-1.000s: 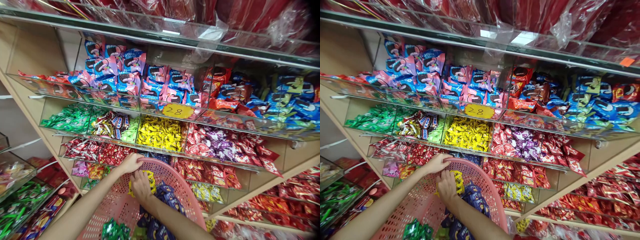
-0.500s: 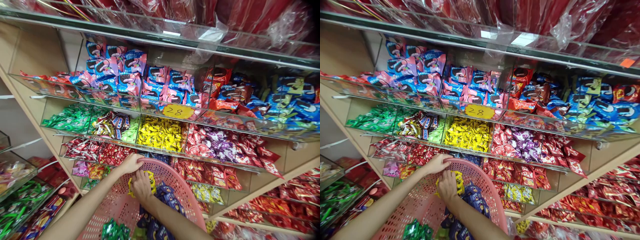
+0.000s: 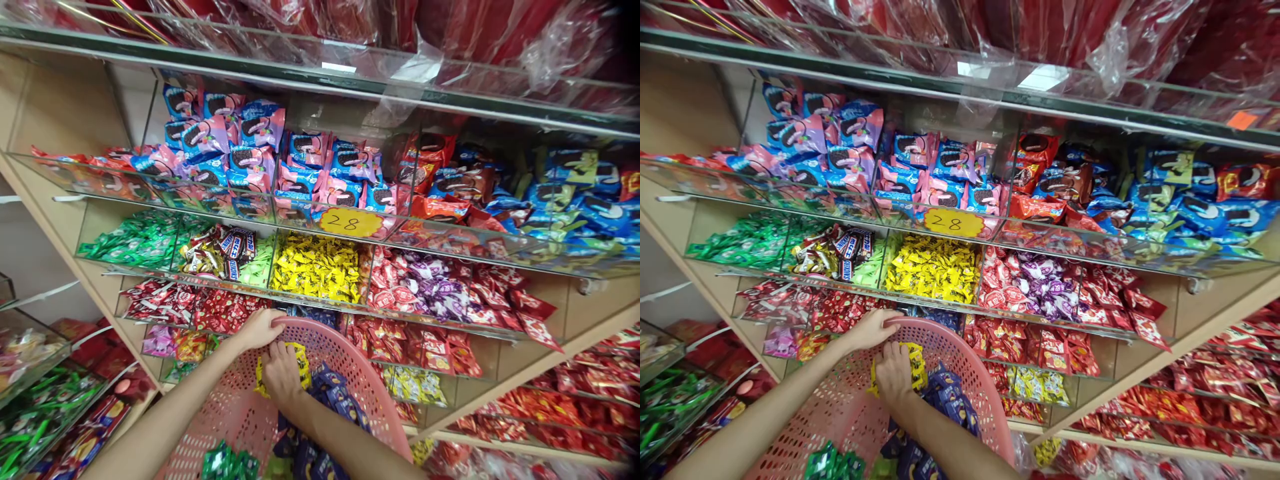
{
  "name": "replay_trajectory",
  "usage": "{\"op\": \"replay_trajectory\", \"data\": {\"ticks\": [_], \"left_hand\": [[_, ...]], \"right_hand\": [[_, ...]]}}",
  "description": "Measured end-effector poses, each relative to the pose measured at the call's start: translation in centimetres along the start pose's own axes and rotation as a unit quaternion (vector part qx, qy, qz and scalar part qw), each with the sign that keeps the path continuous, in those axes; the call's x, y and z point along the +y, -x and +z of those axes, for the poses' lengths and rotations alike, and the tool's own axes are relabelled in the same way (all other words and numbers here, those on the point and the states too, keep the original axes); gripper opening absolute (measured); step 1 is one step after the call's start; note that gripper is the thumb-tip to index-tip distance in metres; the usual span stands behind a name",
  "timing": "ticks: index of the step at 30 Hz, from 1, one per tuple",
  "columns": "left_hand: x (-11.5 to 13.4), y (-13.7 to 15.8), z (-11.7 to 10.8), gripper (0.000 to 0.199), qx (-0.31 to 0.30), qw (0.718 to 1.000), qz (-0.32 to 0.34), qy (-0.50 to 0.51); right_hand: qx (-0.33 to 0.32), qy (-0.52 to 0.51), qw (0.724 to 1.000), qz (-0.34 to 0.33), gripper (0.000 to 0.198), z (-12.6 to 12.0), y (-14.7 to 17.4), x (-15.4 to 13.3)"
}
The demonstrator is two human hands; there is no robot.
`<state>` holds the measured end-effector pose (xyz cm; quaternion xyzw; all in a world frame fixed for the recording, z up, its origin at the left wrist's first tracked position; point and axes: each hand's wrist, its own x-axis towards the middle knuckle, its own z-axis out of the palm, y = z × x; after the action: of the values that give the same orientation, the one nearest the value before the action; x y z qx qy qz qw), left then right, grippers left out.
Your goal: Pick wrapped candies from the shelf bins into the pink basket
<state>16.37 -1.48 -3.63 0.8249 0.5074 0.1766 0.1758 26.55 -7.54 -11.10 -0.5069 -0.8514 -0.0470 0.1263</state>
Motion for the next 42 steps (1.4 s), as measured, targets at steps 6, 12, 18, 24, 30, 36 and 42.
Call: {"op": "replay_trajectory", "data": {"ticks": [6, 12, 18, 24, 30, 36, 42], "left_hand": [[-0.1, -0.1, 0.1, 0.037, -0.001, 1.0, -0.007, 0.009], [-0.2, -0.2, 0.0, 0.039, -0.005, 0.999, 0.007, 0.033], [-0.3, -0.2, 0.1, 0.04, -0.011, 0.999, 0.02, 0.045], [-0.4, -0.3, 0.1, 0.041, -0.01, 0.999, 0.011, 0.037], [-0.5, -0.3, 0.1, 0.039, -0.006, 0.999, 0.014, 0.04], [-0.3, -0.1, 0.1, 0.038, -0.003, 0.999, 0.013, 0.034], [-0.3, -0.1, 0.1, 0.037, 0.005, 0.999, 0.026, 0.028]], "right_hand": [[0.009, -0.033, 0.999, 0.003, 0.027, -2.5, 0.1, -0.4], [0.003, -0.063, 0.998, 0.017, 0.029, -7.4, 0.6, 0.1], [0.074, -0.081, 0.991, 0.072, 0.017, -12.8, 0.9, 4.1], [0.315, 0.014, 0.917, 0.244, 0.025, -16.6, 1.2, 10.2], [0.316, 0.047, 0.912, 0.257, 0.023, -16.3, 1.4, 11.9], [0.303, 0.049, 0.913, 0.268, 0.024, -16.3, 1.2, 11.9], [0.363, -0.024, 0.903, 0.229, 0.026, -16.3, 1.3, 12.3]]}}
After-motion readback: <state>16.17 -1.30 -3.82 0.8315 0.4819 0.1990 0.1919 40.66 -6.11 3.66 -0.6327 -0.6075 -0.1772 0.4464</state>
